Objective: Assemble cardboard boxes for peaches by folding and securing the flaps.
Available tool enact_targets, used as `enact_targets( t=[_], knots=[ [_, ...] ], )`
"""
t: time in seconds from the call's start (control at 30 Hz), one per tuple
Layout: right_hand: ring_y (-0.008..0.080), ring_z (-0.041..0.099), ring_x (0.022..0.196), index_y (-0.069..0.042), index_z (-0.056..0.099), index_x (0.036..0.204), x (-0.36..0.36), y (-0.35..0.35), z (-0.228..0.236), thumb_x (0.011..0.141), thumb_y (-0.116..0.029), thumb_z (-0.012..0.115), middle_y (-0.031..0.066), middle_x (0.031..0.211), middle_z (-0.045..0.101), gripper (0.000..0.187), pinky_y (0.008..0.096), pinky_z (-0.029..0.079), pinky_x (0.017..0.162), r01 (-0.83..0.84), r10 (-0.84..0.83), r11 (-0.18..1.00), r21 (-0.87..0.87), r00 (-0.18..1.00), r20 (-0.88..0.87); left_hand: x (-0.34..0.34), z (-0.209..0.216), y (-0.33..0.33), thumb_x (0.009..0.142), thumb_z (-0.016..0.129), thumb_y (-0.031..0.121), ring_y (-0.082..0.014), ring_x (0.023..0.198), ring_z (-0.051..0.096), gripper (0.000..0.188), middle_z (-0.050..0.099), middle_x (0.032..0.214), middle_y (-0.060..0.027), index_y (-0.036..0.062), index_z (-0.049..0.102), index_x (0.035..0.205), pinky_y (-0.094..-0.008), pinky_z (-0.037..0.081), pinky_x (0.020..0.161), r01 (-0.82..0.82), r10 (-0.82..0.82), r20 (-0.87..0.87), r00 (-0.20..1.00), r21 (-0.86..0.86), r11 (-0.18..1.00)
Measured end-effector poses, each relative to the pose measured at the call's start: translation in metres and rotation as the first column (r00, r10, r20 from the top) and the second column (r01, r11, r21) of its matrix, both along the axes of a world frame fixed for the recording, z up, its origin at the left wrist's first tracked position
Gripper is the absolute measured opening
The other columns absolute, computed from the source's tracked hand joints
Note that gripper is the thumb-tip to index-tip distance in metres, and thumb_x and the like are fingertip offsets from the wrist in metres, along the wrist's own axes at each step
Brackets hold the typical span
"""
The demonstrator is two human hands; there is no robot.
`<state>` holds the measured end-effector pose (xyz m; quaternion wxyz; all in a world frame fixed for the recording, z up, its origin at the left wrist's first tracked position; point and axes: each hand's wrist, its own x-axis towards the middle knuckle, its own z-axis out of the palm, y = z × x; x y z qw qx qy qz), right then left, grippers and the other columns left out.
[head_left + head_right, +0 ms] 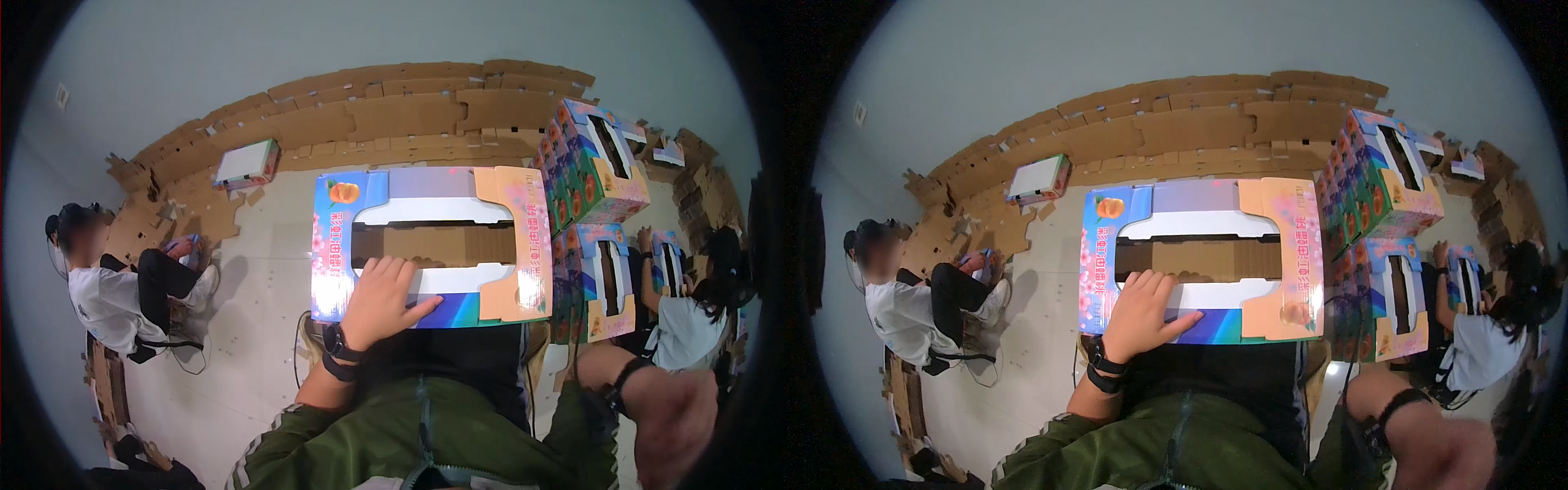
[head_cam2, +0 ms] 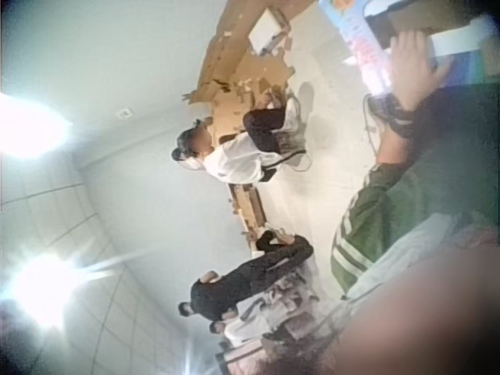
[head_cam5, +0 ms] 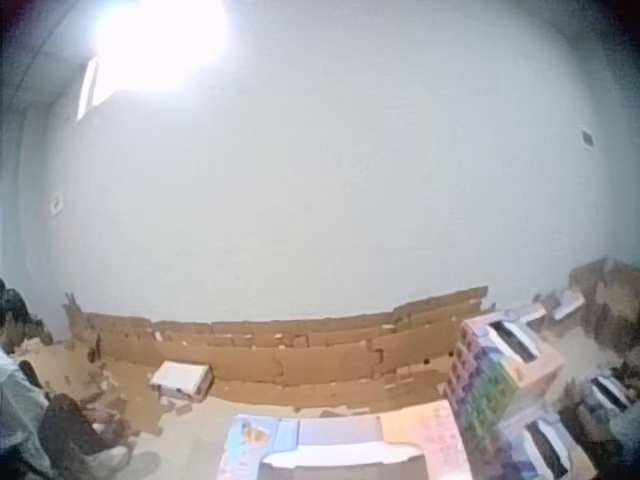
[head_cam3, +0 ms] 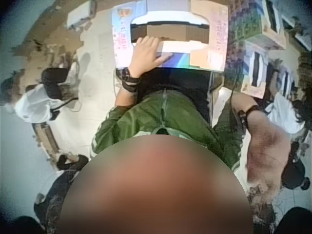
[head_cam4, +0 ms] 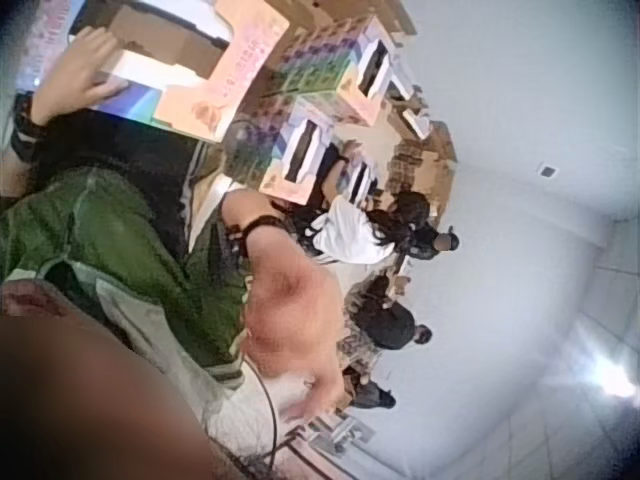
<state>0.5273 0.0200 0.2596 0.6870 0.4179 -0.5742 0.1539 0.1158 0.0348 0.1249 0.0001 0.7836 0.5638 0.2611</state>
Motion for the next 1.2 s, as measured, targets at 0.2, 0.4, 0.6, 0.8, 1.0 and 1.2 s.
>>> enact_targets(
  t=[0.2, 0.4, 0.6, 0.8, 1.0, 1.2],
  knots=[
    [0.0452, 0.062, 0.123, -0.002, 0.057, 0.140, -0.115, 0.083, -0.065, 0.085, -0.019, 0.079, 0.0286, 0.134, 0.061, 0.061, 0.0508, 0.048, 0.107, 0.991, -0.322, -0.050, 0.124, -0.133, 0.937, 0.005, -0.007, -0.001, 0.088, 0.082, 0.040, -0.0359, 0.104, 0.059, 0.050, 0.066, 0.108, -0.0158, 0.0009, 0.069, 0.115, -0.0446, 0.046, 0.092, 0.008, -0.009, 0.091, 0.996, 0.010, 1.000],
    [0.0526, 0.057, 0.129, -0.010, 0.025, 0.166, -0.128, 0.116, -0.138, 0.085, -0.032, 0.081, 0.0324, 0.148, 0.049, 0.100, 0.0561, 0.047, 0.109, 0.929, -0.002, -0.248, 0.274, -0.283, 0.959, -0.017, 0.000, -0.010, 0.087, 0.082, 0.035, -0.0434, 0.133, 0.050, 0.048, 0.060, 0.138, -0.0197, 0.0062, 0.071, 0.123, -0.0540, 0.041, 0.113, -0.126, 0.118, 0.068, 0.991, 0.116, 0.985],
    [0.0539, 0.061, 0.118, -0.015, 0.022, 0.168, -0.132, 0.108, -0.136, 0.086, -0.025, 0.078, 0.0303, 0.134, 0.056, 0.099, 0.0578, 0.053, 0.099, 0.944, 0.074, -0.231, 0.237, -0.225, 0.971, -0.071, -0.003, -0.001, 0.079, 0.087, 0.039, -0.0517, 0.134, 0.050, 0.092, 0.054, 0.140, -0.0341, -0.0048, 0.044, 0.148, -0.0552, 0.044, 0.111, -0.535, 0.536, 0.187, 0.823, -0.061, 0.843],
    [0.0503, 0.064, 0.113, -0.016, 0.027, 0.167, -0.130, 0.105, -0.136, 0.086, -0.022, 0.077, 0.0266, 0.129, 0.059, 0.095, 0.0561, 0.056, 0.091, 0.939, 0.030, -0.277, 0.203, -0.203, 0.979, -0.078, 0.009, 0.009, 0.077, 0.083, 0.038, -0.0451, 0.098, 0.073, 0.101, 0.072, 0.106, -0.0309, -0.0123, 0.033, 0.149, -0.0480, 0.059, 0.085, -0.450, 0.623, 0.320, 0.714, -0.471, 0.758],
    [0.0473, 0.065, 0.113, -0.017, 0.030, 0.166, -0.127, 0.106, -0.135, 0.087, -0.024, 0.078, 0.0238, 0.130, 0.060, 0.092, 0.0537, 0.057, 0.092, 0.967, -0.046, -0.223, 0.119, -0.132, 0.990, -0.088, 0.002, 0.009, 0.078, 0.083, 0.040, -0.0433, 0.093, 0.075, 0.097, 0.074, 0.100, -0.0293, -0.0110, 0.036, 0.146, -0.0460, 0.060, 0.082, -0.419, 0.590, 0.314, 0.743, -0.469, 0.777],
    [0.0422, 0.059, 0.129, -0.012, 0.030, 0.167, -0.131, 0.106, -0.129, 0.094, -0.018, 0.073, 0.0266, 0.145, 0.057, 0.085, 0.0460, 0.047, 0.110, 0.968, 0.113, -0.235, 0.083, -0.058, 0.992, -0.089, 0.005, 0.008, 0.083, 0.083, 0.045, -0.0394, 0.103, 0.075, 0.102, 0.074, 0.113, -0.0288, -0.0109, 0.033, 0.151, -0.0434, 0.059, 0.089, -0.363, 0.544, 0.369, 0.754, -0.455, 0.813]
  ],
)
